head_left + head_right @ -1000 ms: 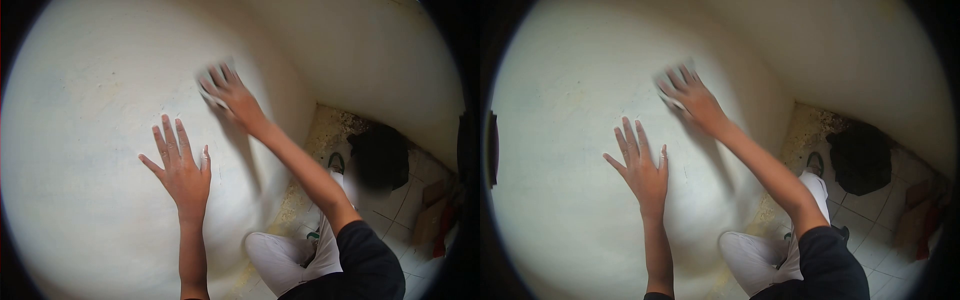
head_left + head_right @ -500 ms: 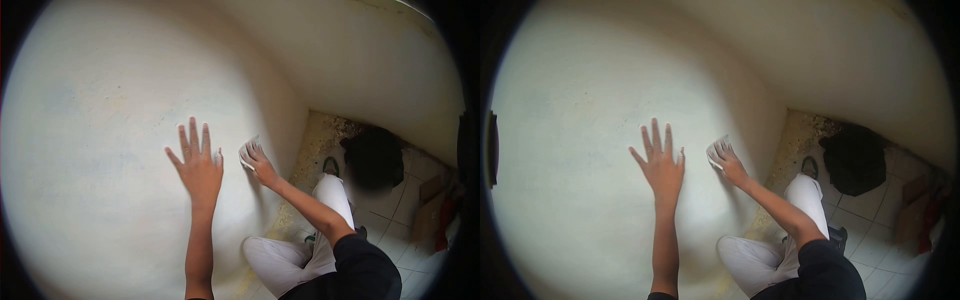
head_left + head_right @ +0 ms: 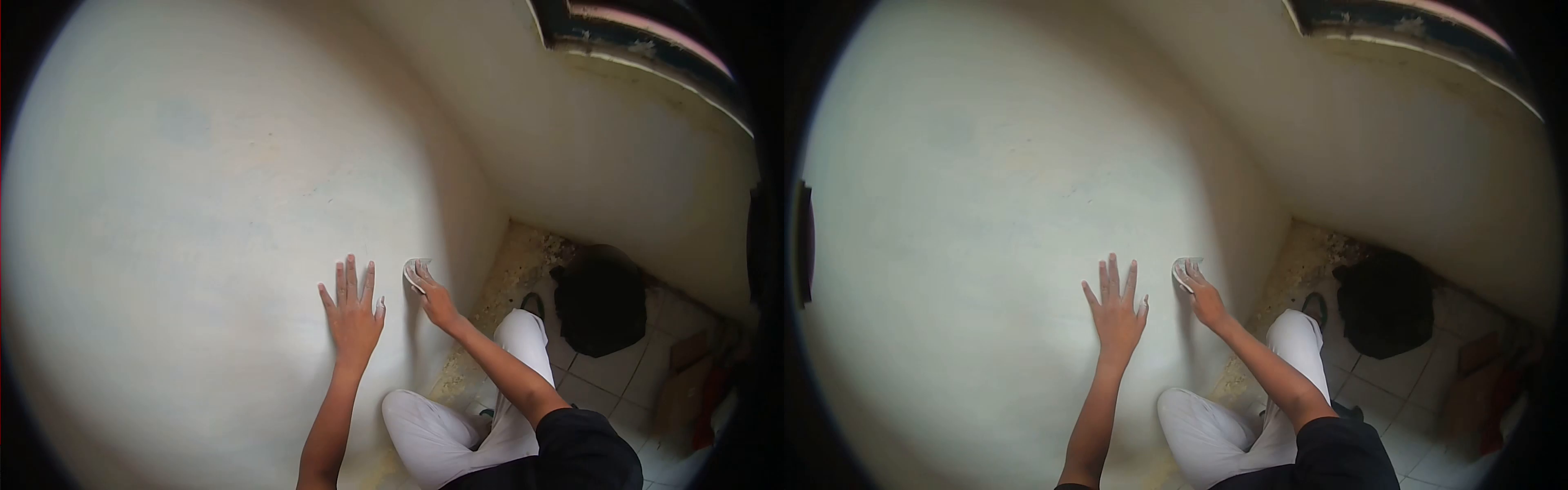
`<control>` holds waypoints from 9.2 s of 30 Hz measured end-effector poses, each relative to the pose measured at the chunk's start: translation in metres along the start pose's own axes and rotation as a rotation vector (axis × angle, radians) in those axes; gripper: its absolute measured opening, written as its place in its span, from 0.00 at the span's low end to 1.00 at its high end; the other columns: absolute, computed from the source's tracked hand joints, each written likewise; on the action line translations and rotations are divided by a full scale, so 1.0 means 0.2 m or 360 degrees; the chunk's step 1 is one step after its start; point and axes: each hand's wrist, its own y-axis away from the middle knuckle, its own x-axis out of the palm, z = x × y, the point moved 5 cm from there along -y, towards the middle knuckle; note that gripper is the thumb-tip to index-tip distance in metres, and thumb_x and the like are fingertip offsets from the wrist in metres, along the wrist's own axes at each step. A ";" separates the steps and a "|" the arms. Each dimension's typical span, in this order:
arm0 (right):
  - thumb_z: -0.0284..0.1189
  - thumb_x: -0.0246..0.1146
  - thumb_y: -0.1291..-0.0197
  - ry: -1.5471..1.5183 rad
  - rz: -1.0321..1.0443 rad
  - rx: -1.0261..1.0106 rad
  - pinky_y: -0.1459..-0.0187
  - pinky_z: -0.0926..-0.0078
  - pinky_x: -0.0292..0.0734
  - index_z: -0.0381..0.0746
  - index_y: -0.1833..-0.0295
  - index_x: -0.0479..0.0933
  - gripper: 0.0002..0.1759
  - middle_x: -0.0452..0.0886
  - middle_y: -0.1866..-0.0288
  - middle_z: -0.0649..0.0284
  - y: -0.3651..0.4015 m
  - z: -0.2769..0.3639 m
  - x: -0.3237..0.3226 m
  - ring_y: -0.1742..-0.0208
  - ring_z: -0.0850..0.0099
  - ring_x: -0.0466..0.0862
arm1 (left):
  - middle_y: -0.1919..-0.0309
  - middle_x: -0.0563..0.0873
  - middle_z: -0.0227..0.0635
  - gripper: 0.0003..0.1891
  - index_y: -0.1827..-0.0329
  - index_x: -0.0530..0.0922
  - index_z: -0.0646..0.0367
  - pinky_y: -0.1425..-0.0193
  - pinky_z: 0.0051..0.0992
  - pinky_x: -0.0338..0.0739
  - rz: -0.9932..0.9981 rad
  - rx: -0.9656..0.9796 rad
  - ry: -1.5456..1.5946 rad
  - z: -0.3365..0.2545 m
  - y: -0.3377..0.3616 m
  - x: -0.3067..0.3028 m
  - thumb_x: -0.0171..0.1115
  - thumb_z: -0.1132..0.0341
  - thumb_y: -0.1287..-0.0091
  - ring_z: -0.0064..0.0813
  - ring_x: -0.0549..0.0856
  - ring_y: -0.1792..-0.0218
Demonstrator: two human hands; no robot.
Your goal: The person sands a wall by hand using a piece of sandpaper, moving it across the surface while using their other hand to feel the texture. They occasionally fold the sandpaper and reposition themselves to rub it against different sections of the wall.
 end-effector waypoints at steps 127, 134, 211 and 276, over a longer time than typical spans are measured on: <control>0.19 0.61 0.36 -0.0223 -0.1114 -0.0489 0.26 0.64 0.64 0.39 0.40 0.81 0.19 0.74 0.31 0.53 -0.72 0.05 -0.05 0.24 0.57 0.65 | 0.21 0.61 0.32 0.33 0.23 0.65 0.47 0.20 0.55 0.32 -0.0431 0.0015 -0.0098 0.17 -0.42 -0.01 0.59 0.57 0.33 0.37 0.56 0.20; 0.25 0.52 0.28 -0.0627 -0.0929 0.1280 0.41 0.73 0.74 0.37 0.37 0.77 0.18 0.79 0.36 0.48 -0.49 -0.47 -0.05 0.38 0.61 0.82 | 0.20 0.59 0.31 0.34 0.21 0.61 0.43 0.21 0.59 0.40 -0.0024 0.0039 0.0019 0.10 -0.18 0.26 0.59 0.53 0.31 0.38 0.55 0.20; 0.23 0.50 0.29 -0.1444 -0.0146 0.1594 0.33 0.44 0.71 0.30 0.35 0.65 0.20 0.71 0.36 0.52 0.68 -0.03 0.95 0.36 0.51 0.75 | 0.18 0.45 0.40 0.43 0.18 0.48 0.49 0.23 0.60 0.48 -0.0233 -0.1662 0.1874 0.19 1.61 1.05 0.61 0.53 0.31 0.48 0.43 0.19; 0.22 0.52 0.42 -0.0265 0.0296 0.1385 0.58 0.42 0.79 0.25 0.49 0.73 0.16 0.77 0.49 0.45 0.57 -0.50 1.17 0.52 0.49 0.80 | 0.21 0.59 0.34 0.33 0.22 0.59 0.48 0.22 0.48 0.51 -0.1345 -0.2650 0.4526 0.18 1.80 1.33 0.48 0.45 0.26 0.34 0.57 0.21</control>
